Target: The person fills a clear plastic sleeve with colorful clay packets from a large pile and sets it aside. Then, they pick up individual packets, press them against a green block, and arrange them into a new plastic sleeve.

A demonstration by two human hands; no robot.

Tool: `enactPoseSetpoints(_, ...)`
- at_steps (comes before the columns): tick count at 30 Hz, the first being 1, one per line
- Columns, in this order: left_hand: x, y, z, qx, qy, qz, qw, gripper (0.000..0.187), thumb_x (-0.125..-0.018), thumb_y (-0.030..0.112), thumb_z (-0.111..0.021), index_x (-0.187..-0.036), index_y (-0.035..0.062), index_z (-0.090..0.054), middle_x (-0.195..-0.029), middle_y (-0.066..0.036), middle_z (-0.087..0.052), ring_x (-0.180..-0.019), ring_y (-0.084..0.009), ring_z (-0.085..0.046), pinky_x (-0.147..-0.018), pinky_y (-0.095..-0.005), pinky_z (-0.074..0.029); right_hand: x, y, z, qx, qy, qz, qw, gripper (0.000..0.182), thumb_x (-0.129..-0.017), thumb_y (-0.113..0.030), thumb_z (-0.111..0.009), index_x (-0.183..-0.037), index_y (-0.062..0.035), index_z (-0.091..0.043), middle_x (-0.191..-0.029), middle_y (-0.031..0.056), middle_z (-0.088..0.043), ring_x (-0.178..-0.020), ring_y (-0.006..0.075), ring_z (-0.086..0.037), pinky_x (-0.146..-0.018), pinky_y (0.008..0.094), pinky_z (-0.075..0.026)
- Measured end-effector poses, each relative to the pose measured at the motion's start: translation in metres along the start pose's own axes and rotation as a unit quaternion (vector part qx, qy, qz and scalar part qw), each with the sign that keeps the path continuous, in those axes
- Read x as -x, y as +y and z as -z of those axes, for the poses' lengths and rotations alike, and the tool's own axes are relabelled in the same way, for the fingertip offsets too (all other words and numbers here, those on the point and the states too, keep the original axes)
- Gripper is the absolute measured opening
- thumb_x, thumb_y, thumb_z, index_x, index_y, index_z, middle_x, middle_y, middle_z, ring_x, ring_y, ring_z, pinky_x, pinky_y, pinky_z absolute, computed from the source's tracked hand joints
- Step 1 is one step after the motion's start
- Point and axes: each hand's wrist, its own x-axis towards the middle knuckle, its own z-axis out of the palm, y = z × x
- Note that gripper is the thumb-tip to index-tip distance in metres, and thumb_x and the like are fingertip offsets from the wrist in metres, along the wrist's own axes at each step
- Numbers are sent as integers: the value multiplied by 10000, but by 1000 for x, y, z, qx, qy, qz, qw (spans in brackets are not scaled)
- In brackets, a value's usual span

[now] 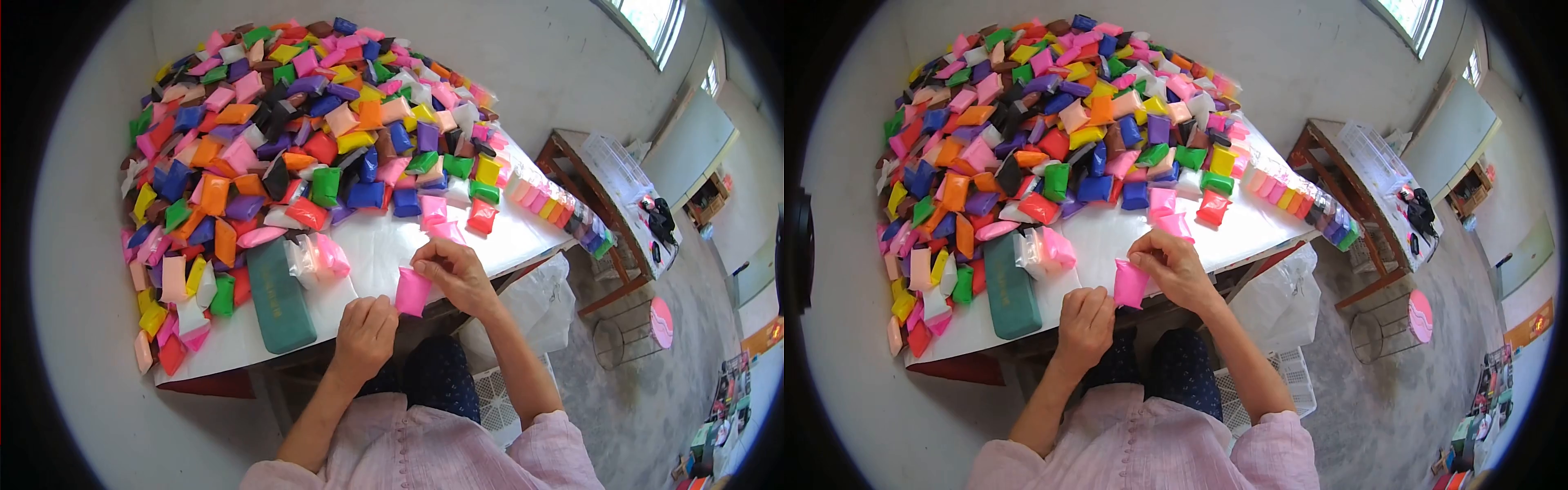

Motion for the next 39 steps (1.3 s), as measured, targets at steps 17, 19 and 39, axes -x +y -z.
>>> enactPoseSetpoints(17,-3,4,-14,-83,65,47,993,237,-774,0,-709,-987,-72,-635,-1011,-154,-610,-859,-301,-576,-757,-422,-462,10,-47,-32,333,67,-95,936,672,-850,-496,-701,-1288,-16,-529,-726,157,-651,-702,335,-669,-684,441,-517)
enactPoseSetpoints(19,-4,2,-13,-93,68,40,993,233,-773,2,-715,-982,-69,-638,-1013,-155,-612,-851,-301,-578,-755,-420,-461,7,-47,-35,290,69,-83,951,673,-829,-436,-736,-1314,-22,-520,-704,124,-641,-682,293,-660,-680,406,-510)
enactPoseSetpoints(39,12,-4,-13,-75,61,126,987,194,-798,29,-676,-973,-50,-646,-1016,-166,-622,-886,-324,-585,-771,-419,-482,-74,2,-52,166,-68,108,978,603,-739,-116,-741,-1289,25,-538,-1165,173,-637,-1049,281,-639,-882,369,-513)
